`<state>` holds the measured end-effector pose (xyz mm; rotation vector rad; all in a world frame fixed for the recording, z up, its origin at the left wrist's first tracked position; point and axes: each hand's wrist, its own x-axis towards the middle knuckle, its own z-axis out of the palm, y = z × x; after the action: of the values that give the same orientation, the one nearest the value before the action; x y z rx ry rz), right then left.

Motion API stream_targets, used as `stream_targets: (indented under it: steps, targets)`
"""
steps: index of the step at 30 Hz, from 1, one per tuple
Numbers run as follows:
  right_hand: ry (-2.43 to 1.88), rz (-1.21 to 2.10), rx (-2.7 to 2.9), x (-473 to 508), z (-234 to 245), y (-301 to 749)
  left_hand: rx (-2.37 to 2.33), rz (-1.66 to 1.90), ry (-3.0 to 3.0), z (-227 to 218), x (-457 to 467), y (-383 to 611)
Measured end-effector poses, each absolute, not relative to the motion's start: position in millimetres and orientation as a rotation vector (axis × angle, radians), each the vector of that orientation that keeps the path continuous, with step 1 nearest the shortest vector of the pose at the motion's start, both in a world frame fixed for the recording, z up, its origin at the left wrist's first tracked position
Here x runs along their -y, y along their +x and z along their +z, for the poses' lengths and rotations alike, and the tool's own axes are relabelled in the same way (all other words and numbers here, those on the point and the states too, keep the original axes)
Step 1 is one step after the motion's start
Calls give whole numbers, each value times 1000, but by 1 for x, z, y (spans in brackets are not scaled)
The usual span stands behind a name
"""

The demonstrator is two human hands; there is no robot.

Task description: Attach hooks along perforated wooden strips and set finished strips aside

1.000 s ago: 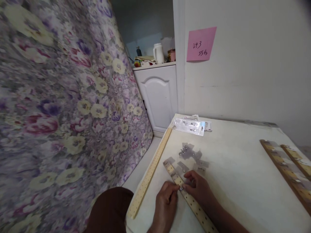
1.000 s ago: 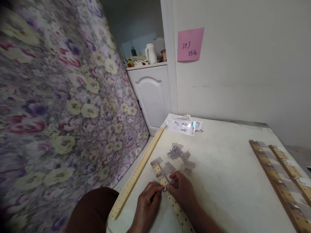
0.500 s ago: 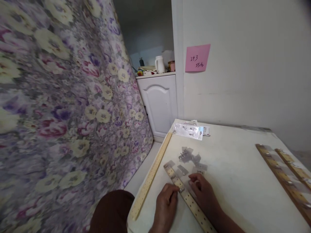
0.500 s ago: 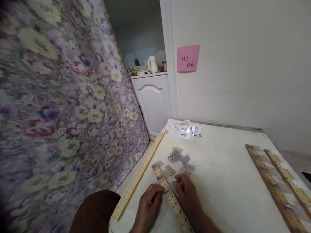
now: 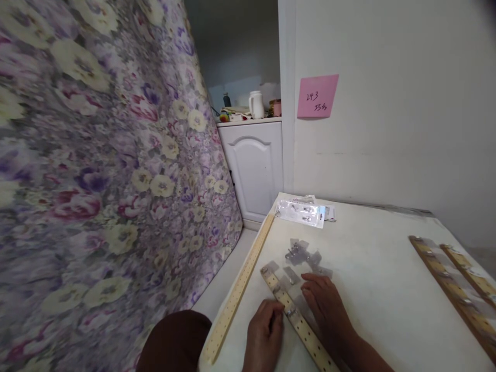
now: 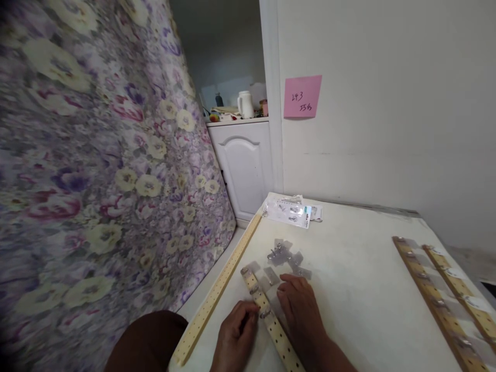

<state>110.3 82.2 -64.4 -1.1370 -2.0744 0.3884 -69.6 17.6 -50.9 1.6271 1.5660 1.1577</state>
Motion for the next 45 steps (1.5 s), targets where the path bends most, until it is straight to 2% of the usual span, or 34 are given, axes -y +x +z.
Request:
stream_targets:
  steps: [9,14,18,27,41,45]
  targets:
    - [-1142,349,2194,-85,-67,108,-1555,1160,1626,-52,-18,-70]
    - [-1120,385,2062,-87,-79,111,-1552,1138,1634,-52,-17,-70]
    - [-1097,605,1833,-87,-78,119,-1563,1131,1626,-53,-16,-70]
    - [-1127,1234,1404,-63,-44,139,-1608,1181,1614,-51,-17,-71]
    - [-1125,1461,1399,-38,-56,146,-1607,1258,1407,-66,33,-46]
    - [-1153,1453,1424,-37,-61,143,-1609,1130,1459,-58,37,-37]
